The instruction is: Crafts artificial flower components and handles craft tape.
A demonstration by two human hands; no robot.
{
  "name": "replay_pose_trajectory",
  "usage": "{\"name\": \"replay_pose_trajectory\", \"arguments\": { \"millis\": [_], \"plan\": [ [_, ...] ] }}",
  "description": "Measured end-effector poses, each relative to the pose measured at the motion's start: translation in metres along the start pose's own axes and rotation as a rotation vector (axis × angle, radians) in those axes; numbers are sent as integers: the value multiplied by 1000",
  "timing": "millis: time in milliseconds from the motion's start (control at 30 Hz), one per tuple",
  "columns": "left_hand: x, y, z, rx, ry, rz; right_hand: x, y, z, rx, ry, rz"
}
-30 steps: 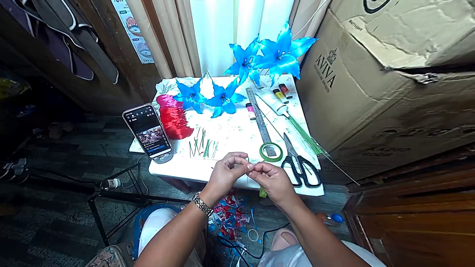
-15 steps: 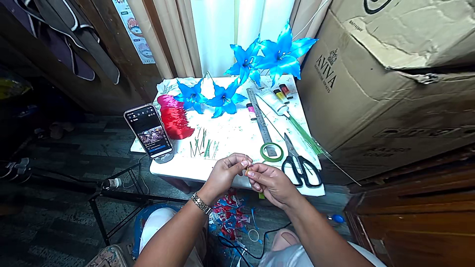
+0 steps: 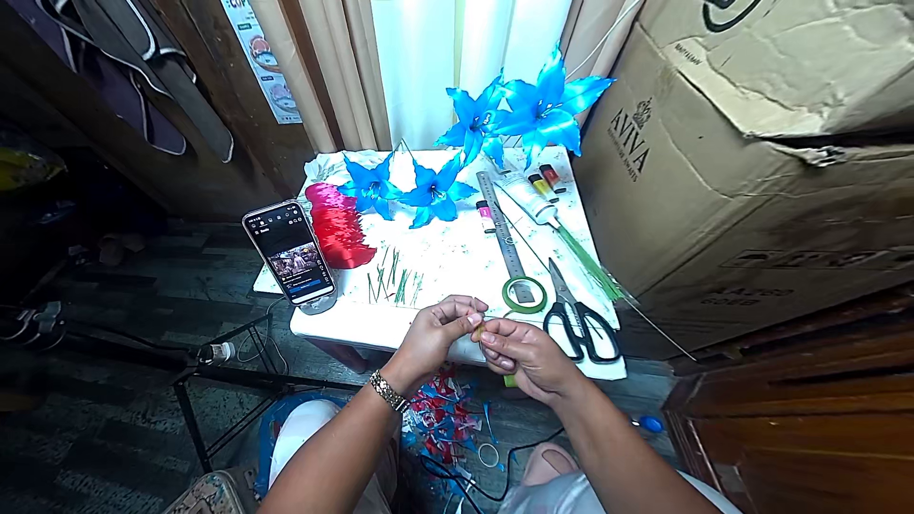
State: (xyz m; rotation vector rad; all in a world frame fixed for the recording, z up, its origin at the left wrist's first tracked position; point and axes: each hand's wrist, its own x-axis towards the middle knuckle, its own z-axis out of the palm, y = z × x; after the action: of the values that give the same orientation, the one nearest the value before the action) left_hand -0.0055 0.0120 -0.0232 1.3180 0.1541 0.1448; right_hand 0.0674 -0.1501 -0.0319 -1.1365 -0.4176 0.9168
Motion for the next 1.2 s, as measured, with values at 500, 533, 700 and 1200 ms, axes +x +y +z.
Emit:
{"name": "replay_pose_trajectory", "arguments": {
  "millis": [500, 533, 700, 1200],
  "plan": [
    [0, 4, 2, 221, 110, 63, 1, 9, 2, -313, 148, -228],
    [0, 4, 1, 223, 97, 71, 0, 6, 2, -235, 111, -165],
    [1, 3, -3, 111, -5, 35, -1, 2, 1, 15, -21, 23],
    [1, 4, 2, 282, 85, 63, 1, 17, 0, -544, 212, -421]
  ]
}}
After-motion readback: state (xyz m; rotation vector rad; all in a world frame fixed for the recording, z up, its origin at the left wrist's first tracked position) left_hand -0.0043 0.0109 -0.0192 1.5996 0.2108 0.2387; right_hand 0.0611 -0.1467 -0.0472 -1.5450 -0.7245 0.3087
